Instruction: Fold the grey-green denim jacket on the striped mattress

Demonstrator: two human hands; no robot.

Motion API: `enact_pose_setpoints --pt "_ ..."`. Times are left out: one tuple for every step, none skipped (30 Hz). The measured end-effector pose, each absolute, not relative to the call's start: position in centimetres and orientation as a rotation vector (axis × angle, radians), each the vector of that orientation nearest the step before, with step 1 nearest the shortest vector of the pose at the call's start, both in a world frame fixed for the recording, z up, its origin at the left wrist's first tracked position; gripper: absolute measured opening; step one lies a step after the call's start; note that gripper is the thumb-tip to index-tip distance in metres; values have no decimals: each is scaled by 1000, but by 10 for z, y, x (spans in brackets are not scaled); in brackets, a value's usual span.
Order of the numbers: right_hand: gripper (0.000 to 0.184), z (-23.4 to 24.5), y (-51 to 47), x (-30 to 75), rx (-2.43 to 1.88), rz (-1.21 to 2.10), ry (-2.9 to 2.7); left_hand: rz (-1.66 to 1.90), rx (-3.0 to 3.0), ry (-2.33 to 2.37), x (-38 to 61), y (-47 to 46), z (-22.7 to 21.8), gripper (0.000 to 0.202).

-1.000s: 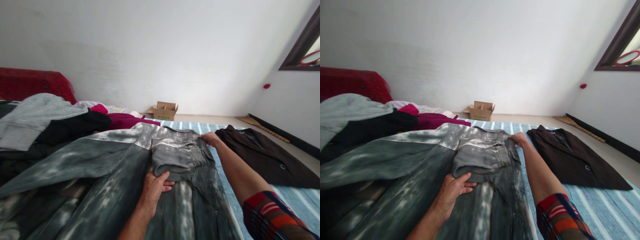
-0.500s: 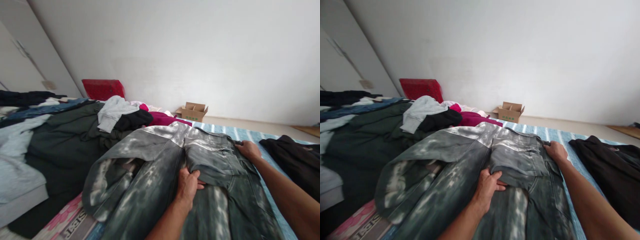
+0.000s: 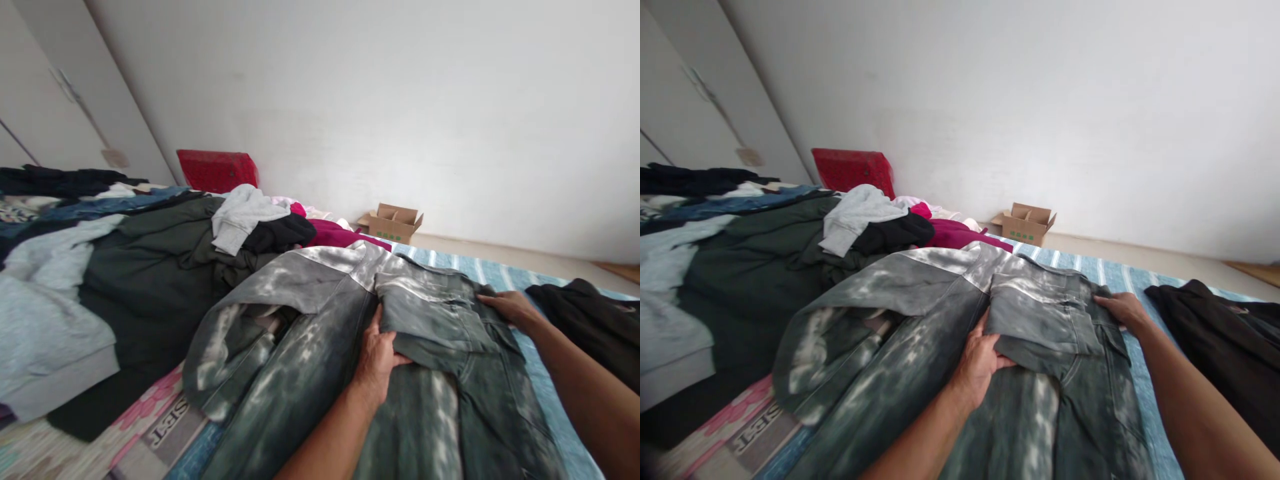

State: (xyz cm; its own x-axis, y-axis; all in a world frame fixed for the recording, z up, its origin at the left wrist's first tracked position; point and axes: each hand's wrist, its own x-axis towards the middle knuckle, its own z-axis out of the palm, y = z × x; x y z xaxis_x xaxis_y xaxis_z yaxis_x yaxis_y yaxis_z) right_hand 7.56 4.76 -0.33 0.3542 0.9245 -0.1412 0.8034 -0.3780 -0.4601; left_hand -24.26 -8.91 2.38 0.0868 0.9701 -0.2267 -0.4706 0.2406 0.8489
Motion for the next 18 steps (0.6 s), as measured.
enact_pose_setpoints --pt "31 -2 46 73 -2317 498 -1542 1221 700 893 -243 -88 25 76" --pt "29 -1 45 70 -2329 432 -1555 1242 728 860 -243 -87 26 76" --pt "28 0 44 67 -2344 358 -1566 1264 762 827 -244 -86 27 75" --pt "29 1 43 64 -2361 294 -1576 1287 789 800 -245 -84 28 73" --pt "31 1 43 62 -2384 243 -1579 1305 797 784 -246 -83 28 71" --pt "32 1 43 60 -2410 203 -1577 1314 781 792 -247 -80 27 69" --pt "33 2 43 58 -2433 176 -1581 1314 741 828 -248 -78 26 66" --pt "34 3 43 57 -2456 151 -1583 1303 693 875 -248 -76 24 64" --pt "35 4 42 55 -2479 124 -1584 1289 650 929 -248 -74 22 62" --pt "37 6 41 53 -2499 93 -1585 1276 620 983 -248 -73 20 60" --pt "39 9 40 51 -2515 56 -1591 1265 607 1025 -248 -72 19 59" --pt "41 12 39 48 -2522 16 -1605 1258 610 1055 -248 -72 19 59" --pt "42 16 37 45 -2517 -27 -1633 1252 624 1075 -248 -72 20 59" --pt "41 20 36 41 -2498 -68 -1677 1249 635 1096 -247 -73 22 60" --pt "38 24 35 38 -2467 -100 -1739 1247 642 1111 -247 -73 23 60" --pt "35 28 34 34 -2427 -125 -1811 1244 647 1117 -247 -74 25 59" --pt "32 31 34 30 -2381 -140 -1890 1239 651 1122 -247 -75 27 59" --pt "30 34 34 26 -2335 -143 -1970 1234 654 1129 -247 -75 29 59"
